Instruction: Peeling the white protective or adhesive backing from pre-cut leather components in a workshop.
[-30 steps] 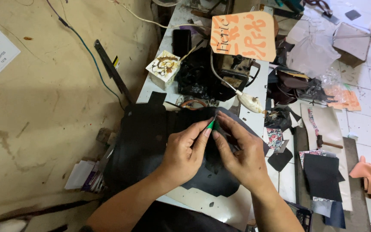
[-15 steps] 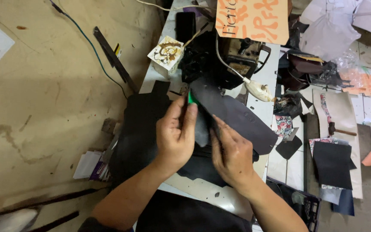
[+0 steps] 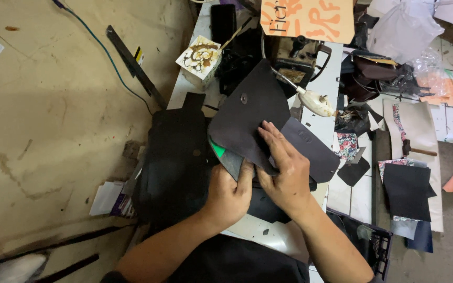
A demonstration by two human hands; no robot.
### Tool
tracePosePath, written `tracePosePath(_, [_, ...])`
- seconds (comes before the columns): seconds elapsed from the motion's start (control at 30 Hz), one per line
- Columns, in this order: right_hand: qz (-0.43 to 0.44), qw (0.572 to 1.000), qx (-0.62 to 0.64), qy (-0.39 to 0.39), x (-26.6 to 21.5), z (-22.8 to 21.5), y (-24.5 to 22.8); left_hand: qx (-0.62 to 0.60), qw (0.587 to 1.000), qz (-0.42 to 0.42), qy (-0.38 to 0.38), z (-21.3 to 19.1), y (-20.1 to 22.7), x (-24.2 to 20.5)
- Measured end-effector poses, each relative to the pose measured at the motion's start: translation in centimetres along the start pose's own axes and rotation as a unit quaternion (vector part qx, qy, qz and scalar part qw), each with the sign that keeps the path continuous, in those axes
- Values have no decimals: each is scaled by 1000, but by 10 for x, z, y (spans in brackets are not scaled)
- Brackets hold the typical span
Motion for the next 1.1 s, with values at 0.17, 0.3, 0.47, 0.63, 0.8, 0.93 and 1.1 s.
tracePosePath(0.17, [-15, 999, -26, 43, 1, -18, 24, -15, 999, 47, -20, -19, 15, -2])
tracePosePath(0.3, [40, 999, -27, 14, 4, -36, 46, -46, 996, 42, -68, -37, 11, -3])
tracePosePath(0.47, [18, 997, 77, 3, 24, -27, -8, 32, 999, 9, -31, -44, 11, -2])
tracePosePath(0.63, [55, 994, 71, -67, 5, -8, 7, 1, 998, -15, -60, -40, 13, -12])
tracePosePath(0.8, [-51, 999, -1, -14, -2, 4, -1, -51, 997, 32, -55, -17, 27, -17])
tracePosePath(0.93, [-96, 995, 19, -5, -7, 12, -7, 160, 966, 194, -55, -1, -44, -34])
tracePosePath(1.1, [31, 998, 61, 4, -9, -13, 29, -228, 973, -34, 7, -10, -13, -23])
Point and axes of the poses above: each hand's wrist, its own x-axis towards the middle knuckle, its own z-axis out of the palm, y = z × x, the point moved 2 cm from there along x, towards the middle knuckle, and after that the axes turned 4 degrees about z, right-handed, at the moved point
